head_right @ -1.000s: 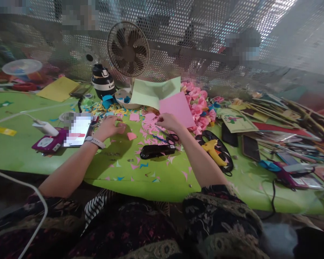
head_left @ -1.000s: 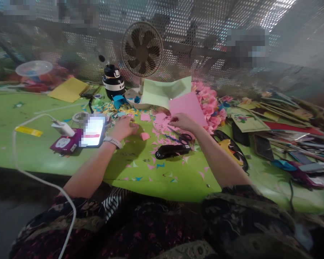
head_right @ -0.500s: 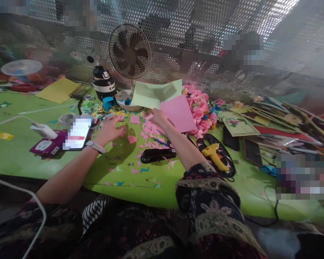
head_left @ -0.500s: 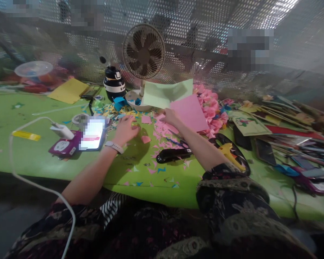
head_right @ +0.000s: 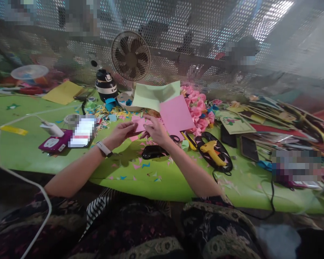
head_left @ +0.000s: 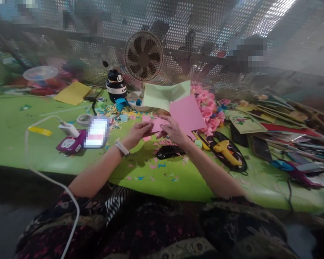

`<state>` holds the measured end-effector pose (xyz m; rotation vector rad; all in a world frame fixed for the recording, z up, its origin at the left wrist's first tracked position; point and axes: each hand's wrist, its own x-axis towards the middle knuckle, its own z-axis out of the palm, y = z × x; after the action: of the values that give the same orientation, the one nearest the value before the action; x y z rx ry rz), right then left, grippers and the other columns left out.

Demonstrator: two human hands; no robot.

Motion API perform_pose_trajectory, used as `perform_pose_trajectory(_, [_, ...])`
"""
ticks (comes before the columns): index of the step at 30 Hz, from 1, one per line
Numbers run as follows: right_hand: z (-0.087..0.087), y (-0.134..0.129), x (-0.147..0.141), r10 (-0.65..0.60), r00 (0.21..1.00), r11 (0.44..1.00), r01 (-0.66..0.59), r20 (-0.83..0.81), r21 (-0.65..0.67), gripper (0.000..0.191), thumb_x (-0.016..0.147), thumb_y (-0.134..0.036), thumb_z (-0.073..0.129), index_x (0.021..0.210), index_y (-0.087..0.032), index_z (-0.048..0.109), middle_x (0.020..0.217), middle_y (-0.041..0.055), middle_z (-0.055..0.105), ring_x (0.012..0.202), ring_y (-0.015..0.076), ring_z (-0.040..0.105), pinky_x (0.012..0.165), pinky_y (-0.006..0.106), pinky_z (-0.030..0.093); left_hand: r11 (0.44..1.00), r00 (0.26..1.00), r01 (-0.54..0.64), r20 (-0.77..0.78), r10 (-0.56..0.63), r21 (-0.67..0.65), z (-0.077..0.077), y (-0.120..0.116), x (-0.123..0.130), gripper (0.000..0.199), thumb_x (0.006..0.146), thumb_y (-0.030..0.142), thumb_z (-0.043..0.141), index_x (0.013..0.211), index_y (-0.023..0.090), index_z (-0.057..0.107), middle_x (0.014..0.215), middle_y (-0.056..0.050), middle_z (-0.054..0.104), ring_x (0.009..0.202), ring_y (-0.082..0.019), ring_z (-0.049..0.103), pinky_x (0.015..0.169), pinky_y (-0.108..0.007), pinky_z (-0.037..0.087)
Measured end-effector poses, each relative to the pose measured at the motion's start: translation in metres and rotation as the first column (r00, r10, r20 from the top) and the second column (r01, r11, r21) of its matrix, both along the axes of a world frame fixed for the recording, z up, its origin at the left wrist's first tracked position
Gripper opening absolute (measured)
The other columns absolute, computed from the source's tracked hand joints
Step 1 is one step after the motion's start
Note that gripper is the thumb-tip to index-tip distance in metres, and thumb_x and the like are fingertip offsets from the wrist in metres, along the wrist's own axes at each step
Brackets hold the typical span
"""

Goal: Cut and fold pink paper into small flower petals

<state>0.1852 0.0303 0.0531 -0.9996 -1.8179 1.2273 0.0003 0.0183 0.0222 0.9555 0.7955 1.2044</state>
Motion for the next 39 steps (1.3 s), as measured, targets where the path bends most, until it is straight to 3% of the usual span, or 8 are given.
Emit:
perform_pose_trajectory(3, [-0.002,-0.008,0.013,0.056,0.998,0.977,-0.057,0.012,0.206,0.047,0.089,-0.024,0.052,0.136,-0.02,0.049,0.082,0.0021,0.068,0.067,0.0139,0.067,0.064,0.028,0.055,0.995,0.995,0.046,0.093,-0.038,-0.084,0.003,-0.004,0.0,0.025,0.065,0.028,0.086,0.075,0.015,0.067,0.076,0.002,0.068,0.073,-0.01,0.065,0.093,-0.036,0.056])
perform_pose_trajectory(5, [-0.004,-0.009,0.02,0.037,0.995,0.923,-0.072,0.097,0.379,0.045,0.086,-0.021,0.056,0.131,-0.022,0.056,0.093,0.0039,0.069,0.068,0.0125,0.064,0.065,0.028,0.054,0.992,0.994,0.073,0.087,-0.064,-0.102,0.004,-0.006,0.0,0.024,0.065,0.028,0.087,0.073,0.015,0.068,0.072,0.002,0.068,0.068,-0.009,0.063,0.09,-0.035,0.057])
perform_pose_trajectory(8, [-0.008,-0.007,0.022,-0.003,0.982,0.824,-0.105,0.189,0.557,0.023,0.086,-0.023,0.064,0.108,-0.022,0.072,0.091,0.0055,0.07,0.074,0.0153,0.062,0.071,0.032,0.054,0.989,0.992,0.124,0.045,-0.121,-0.076,0.003,-0.007,-0.001,0.022,0.068,0.03,0.085,0.07,0.015,0.069,0.067,0.002,0.067,0.065,-0.009,0.063,0.089,-0.033,0.057])
perform_pose_trajectory(11, [-0.014,-0.005,0.019,-0.014,0.992,0.79,-0.067,0.128,0.609,0.012,0.088,-0.029,0.067,0.094,-0.023,0.075,0.085,0.0055,0.07,0.08,0.0181,0.063,0.074,0.034,0.053,0.988,0.99,0.138,0.025,-0.137,-0.068,0.001,-0.008,0.0,0.022,0.068,0.032,0.085,0.073,0.015,0.07,0.077,-0.001,0.072,0.075,-0.012,0.069,0.089,-0.032,0.055])
perform_pose_trajectory(17, [-0.016,-0.008,0.012,-0.099,0.995,0.845,0.081,0.006,0.529,0.022,0.088,-0.043,0.066,0.083,-0.022,0.073,0.075,0.0029,0.064,0.072,0.0164,0.058,0.067,0.031,0.048,0.997,0.997,0.059,0.06,-0.055,-0.051,0.003,-0.013,0.005,0.018,0.071,0.026,0.081,0.084,0.018,0.072,0.088,-0.003,0.076,0.094,-0.019,0.071,0.093,-0.039,0.053])
perform_pose_trajectory(23, [-0.017,-0.011,0.01,-0.173,0.983,0.936,0.183,-0.058,0.302,0.039,0.084,-0.057,0.064,0.079,-0.019,0.06,0.067,-0.0012,0.056,0.059,0.0116,0.05,0.054,0.026,0.041,0.991,0.987,0.137,0.081,-0.136,-0.006,0.007,-0.02,0.008,0.032,0.078,0.036,0.073,0.101,0.015,0.074,0.113,-0.013,0.074,0.114,-0.03,0.065,0.092,-0.046,0.054])
perform_pose_trajectory(31, [-0.015,-0.017,0.009,-0.155,0.986,0.963,0.163,-0.052,0.213,0.042,0.082,-0.061,0.065,0.079,-0.021,0.053,0.067,-0.001,0.059,0.052,0.0112,0.052,0.049,0.026,0.044,0.994,0.994,0.076,-0.089,-0.069,0.083,0.001,-0.021,0.012,0.029,0.069,0.036,0.083,0.092,0.019,0.076,0.098,-0.006,0.077,0.1,-0.023,0.071,0.089,-0.037,0.056])
perform_pose_trajectory(39, [-0.015,-0.017,0.01,-0.161,0.986,0.963,0.166,-0.04,0.213,0.041,0.081,-0.06,0.067,0.078,-0.021,0.054,0.065,-0.0012,0.059,0.052,0.0117,0.052,0.048,0.027,0.045,0.992,0.991,0.076,-0.118,-0.064,0.099,-0.002,-0.019,0.013,0.03,0.07,0.039,0.082,0.091,0.018,0.076,0.098,-0.007,0.077,0.098,-0.022,0.072,0.09,-0.037,0.056])
